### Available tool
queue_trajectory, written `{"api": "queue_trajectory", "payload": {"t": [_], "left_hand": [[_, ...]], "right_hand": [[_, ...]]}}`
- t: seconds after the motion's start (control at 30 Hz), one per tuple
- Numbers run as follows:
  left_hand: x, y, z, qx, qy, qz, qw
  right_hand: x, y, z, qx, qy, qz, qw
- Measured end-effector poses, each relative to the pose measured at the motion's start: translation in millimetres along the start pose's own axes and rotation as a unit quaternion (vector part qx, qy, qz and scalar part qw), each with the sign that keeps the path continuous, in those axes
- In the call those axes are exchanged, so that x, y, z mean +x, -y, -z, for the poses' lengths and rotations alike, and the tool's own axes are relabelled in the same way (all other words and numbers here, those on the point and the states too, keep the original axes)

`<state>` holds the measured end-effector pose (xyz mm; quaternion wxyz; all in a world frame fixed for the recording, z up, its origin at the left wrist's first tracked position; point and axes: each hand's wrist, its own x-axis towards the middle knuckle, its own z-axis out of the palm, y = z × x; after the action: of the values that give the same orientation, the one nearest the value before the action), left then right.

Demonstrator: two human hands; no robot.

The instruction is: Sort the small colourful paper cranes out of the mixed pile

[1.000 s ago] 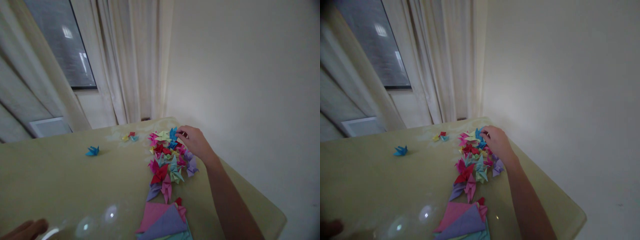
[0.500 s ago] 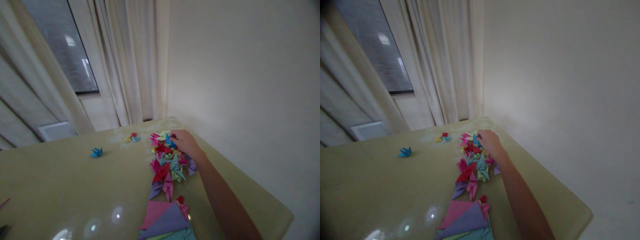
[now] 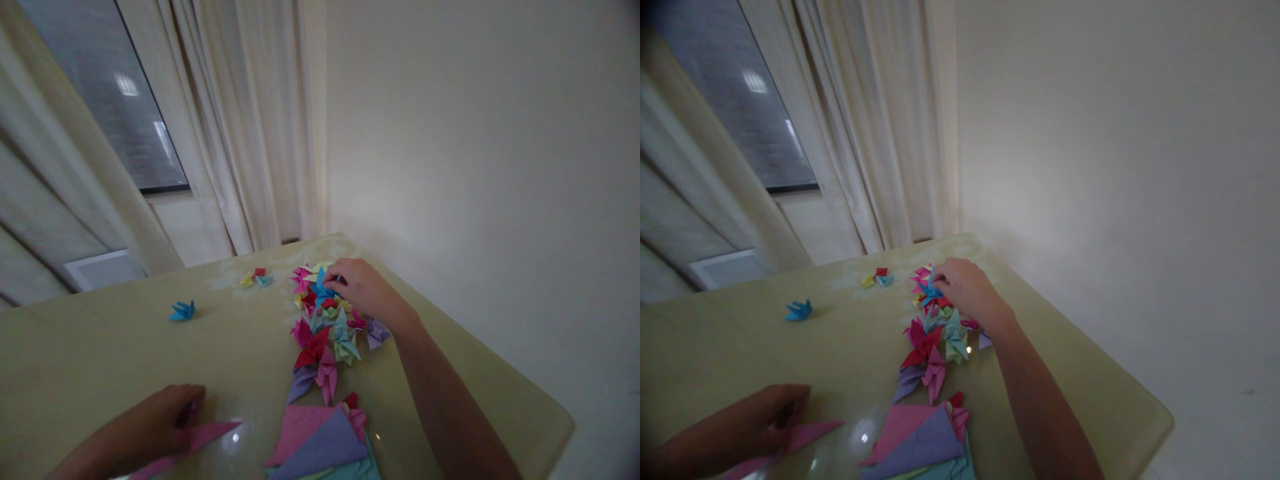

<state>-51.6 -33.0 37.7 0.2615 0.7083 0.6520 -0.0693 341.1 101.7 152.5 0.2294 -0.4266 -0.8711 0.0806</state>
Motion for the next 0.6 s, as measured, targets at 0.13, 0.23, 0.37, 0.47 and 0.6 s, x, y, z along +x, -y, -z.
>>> {"api": "queue_trajectory", "payload": {"t": [0.13,0.23,0.37,0.47,0.6], "left_hand": [[20,-26,27.2,-0.001,-0.056,-0.034,0.998],[27,-54,47.6,-0.102,-0.127,-0.097,0.982],[32,-93,60.7,-0.257,-0.204,-0.191,0.925],[36,-113,60.3,-0.346,-0.231,-0.224,0.881],[38,-135,57.3,-0.431,-0.236,-0.255,0.833]], "right_hand": [[-3,2,-5,-0.002,0.074,0.006,0.997],[-4,6,-7,-0.016,0.095,-0.002,0.995],[-5,25,-5,0.098,0.056,0.038,0.993],[-5,42,-5,0.218,0.030,0.057,0.974],[-1,57,-16,0.276,-0.010,0.066,0.959]]}}
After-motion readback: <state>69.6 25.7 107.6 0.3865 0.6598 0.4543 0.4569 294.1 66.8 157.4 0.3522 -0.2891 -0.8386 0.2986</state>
